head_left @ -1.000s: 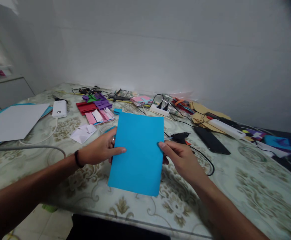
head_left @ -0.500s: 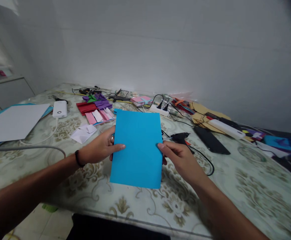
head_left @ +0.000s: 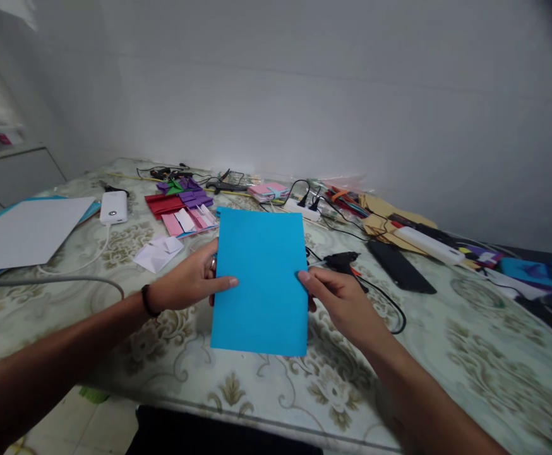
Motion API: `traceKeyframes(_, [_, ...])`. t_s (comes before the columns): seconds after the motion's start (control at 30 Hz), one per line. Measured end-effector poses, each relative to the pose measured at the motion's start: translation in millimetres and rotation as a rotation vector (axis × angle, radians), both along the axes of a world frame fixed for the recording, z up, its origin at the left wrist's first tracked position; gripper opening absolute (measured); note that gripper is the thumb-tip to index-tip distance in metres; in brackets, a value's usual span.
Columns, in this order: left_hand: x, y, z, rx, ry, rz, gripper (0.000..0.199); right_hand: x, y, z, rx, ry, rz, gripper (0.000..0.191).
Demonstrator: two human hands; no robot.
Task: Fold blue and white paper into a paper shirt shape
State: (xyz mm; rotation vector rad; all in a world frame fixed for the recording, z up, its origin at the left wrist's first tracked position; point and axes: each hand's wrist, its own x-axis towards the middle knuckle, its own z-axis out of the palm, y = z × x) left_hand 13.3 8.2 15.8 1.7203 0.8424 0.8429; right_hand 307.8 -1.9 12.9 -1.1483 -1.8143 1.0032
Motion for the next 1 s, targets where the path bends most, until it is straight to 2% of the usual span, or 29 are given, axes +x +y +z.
traceKeyframes(0.17, [0.6,0.6,-0.1,0.025,-0.052,0.001,0.066,1.0,0.6,-2.2,-0.017,0.004,0.01,0.056])
traceKeyframes(0.4, [-0.3,1.3,-0.4,0.09,-0.007,0.029,0.065,0.1,2.2,-1.0,-0.008,0.008,0.026,0.056])
traceKeyframes(0.7, [-1.5,2.2,-6.1,0.026,-0.059,0.012,0.071,1.0,3.2,-4.0,-0.015,-0.002,0.007,0.056])
traceKeyframes(0.87, [-1.9,1.4,-5.8,-0.001,-0.061,-0.04,0.072,3.2,5.4,-7.7,0.037,-0.008,-0.035,0.055])
traceKeyframes(1.0, [-0.5,-0.3,-3.2,0.056,-0.049,0.032,0.067,3.7,3.4,-5.6,0.003,0.008,-0.02,0.054])
